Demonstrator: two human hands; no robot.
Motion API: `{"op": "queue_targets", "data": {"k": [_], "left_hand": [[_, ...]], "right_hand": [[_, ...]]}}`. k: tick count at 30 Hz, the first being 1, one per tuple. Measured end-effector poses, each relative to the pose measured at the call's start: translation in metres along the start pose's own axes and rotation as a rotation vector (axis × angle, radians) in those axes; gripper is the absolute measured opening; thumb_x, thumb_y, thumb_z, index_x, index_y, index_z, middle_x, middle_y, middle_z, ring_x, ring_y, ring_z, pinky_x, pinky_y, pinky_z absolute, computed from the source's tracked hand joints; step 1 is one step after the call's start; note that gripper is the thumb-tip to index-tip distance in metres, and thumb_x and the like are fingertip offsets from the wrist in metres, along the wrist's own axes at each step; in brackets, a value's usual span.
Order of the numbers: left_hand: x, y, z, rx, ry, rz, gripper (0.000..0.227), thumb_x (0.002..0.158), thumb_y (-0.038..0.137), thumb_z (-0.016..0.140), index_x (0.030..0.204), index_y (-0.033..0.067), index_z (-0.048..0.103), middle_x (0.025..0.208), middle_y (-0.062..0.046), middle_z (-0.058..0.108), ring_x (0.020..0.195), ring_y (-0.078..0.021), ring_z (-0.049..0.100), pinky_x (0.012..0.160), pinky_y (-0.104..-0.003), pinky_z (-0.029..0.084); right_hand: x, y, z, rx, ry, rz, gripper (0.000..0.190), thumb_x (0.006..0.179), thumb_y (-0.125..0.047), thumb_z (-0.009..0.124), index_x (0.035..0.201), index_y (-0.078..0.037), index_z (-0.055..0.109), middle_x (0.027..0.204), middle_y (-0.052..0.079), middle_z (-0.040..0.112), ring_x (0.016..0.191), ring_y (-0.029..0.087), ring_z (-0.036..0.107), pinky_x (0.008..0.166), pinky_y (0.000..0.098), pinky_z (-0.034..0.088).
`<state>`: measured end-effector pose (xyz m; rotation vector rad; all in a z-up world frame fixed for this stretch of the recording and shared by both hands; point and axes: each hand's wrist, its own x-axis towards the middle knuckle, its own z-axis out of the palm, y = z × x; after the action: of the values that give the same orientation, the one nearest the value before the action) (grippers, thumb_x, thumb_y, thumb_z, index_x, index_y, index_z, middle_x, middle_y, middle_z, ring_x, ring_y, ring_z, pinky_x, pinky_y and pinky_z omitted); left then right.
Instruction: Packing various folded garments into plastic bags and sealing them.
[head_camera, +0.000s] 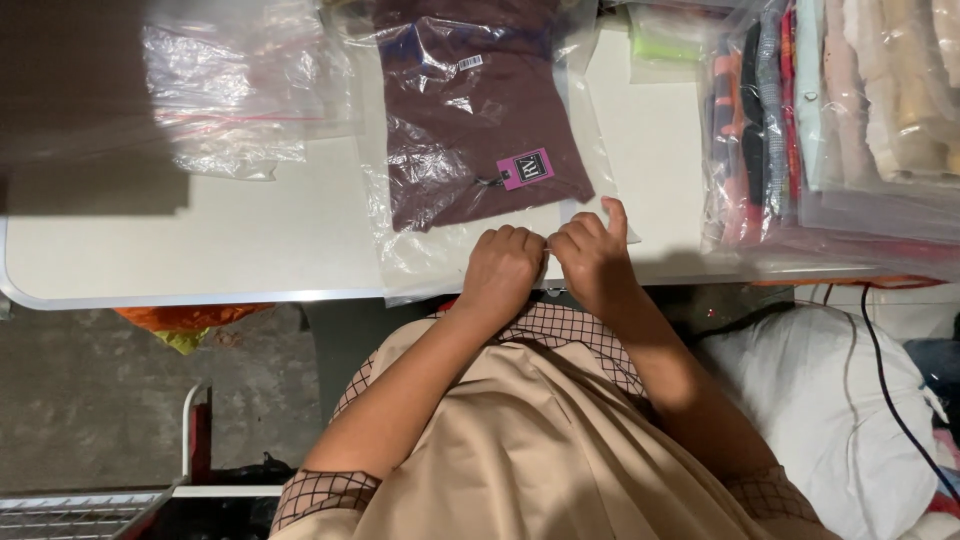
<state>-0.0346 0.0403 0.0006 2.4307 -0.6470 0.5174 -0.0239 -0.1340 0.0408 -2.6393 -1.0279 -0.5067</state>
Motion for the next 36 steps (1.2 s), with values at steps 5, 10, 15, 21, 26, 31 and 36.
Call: {"op": "queue_targets", "data": {"k": [5, 10, 15, 21, 26, 31, 36], "left_hand": [[-0.001, 0.0, -0.001, -0.007, 0.007, -0.004, 0.006, 0.086, 0.012, 0.068, 0.085, 0.0064, 0.067, 0.082, -0.01, 0.066, 0.082, -0.0275, 0.063, 0.073, -0.041, 0.047], [-0.005, 0.0, -0.018, 0.143, -0.045, 0.012, 0.012, 0.079, 0.013, 0.067, 0.09, 0.006, 0.068, 0.084, -0.01, 0.066, 0.082, -0.0261, 0.063, 0.072, -0.039, 0.047], [-0.01, -0.004, -0.022, 0.082, -0.019, -0.014, 0.01, 0.082, 0.014, 0.068, 0.087, 0.006, 0.067, 0.082, -0.01, 0.065, 0.082, -0.0275, 0.063, 0.072, -0.04, 0.047], [-0.011, -0.005, -0.017, -0.016, 0.021, -0.04, 0.007, 0.084, 0.012, 0.07, 0.085, 0.0062, 0.067, 0.082, -0.01, 0.065, 0.081, -0.0282, 0.062, 0.072, -0.041, 0.046], [-0.013, -0.006, -0.012, -0.057, 0.06, -0.042, 0.007, 0.083, 0.011, 0.071, 0.082, 0.0058, 0.067, 0.08, -0.01, 0.065, 0.08, -0.0285, 0.061, 0.073, -0.042, 0.046], [-0.014, -0.007, -0.013, 0.027, -0.025, -0.042, 0.007, 0.082, 0.012, 0.069, 0.086, 0.0064, 0.068, 0.083, -0.01, 0.066, 0.083, -0.0277, 0.062, 0.072, -0.041, 0.046], [-0.021, -0.009, -0.036, 0.125, -0.038, -0.035, 0.012, 0.081, 0.011, 0.068, 0.092, 0.0057, 0.069, 0.086, -0.01, 0.066, 0.084, -0.0272, 0.063, 0.074, -0.039, 0.047]], "right_hand": [[-0.001, 0.0, 0.002, -0.002, -0.008, 0.0, 0.013, 0.081, 0.002, 0.062, 0.09, -0.004, 0.069, 0.086, 0.009, 0.064, 0.095, 0.028, 0.063, 0.113, 0.0605, 0.032], [-0.013, 0.01, 0.013, -0.011, -0.003, 0.067, 0.007, 0.092, -0.001, 0.069, 0.09, -0.008, 0.072, 0.089, 0.006, 0.069, 0.096, 0.024, 0.063, 0.114, 0.0607, 0.031], [0.002, -0.007, -0.004, 0.049, -0.002, 0.088, 0.005, 0.088, -0.007, 0.073, 0.092, -0.006, 0.072, 0.09, 0.007, 0.068, 0.098, 0.026, 0.063, 0.111, 0.0599, 0.031], [0.01, -0.017, 0.001, 0.107, 0.013, 0.012, 0.006, 0.086, -0.001, 0.07, 0.091, -0.005, 0.069, 0.088, 0.008, 0.065, 0.096, 0.027, 0.062, 0.111, 0.0591, 0.032], [0.009, -0.014, 0.004, 0.092, 0.023, -0.02, 0.005, 0.085, 0.0, 0.068, 0.088, -0.005, 0.068, 0.086, 0.008, 0.064, 0.093, 0.027, 0.062, 0.111, 0.0592, 0.033], [0.005, -0.012, 0.012, 0.09, 0.007, 0.008, 0.007, 0.085, 0.001, 0.068, 0.084, -0.005, 0.069, 0.082, 0.007, 0.063, 0.091, 0.025, 0.063, 0.112, 0.0587, 0.034], [0.006, -0.012, 0.004, 0.109, 0.021, 0.032, 0.007, 0.083, -0.001, 0.073, 0.086, -0.007, 0.072, 0.085, 0.006, 0.066, 0.092, 0.025, 0.062, 0.11, 0.0575, 0.032]]}}
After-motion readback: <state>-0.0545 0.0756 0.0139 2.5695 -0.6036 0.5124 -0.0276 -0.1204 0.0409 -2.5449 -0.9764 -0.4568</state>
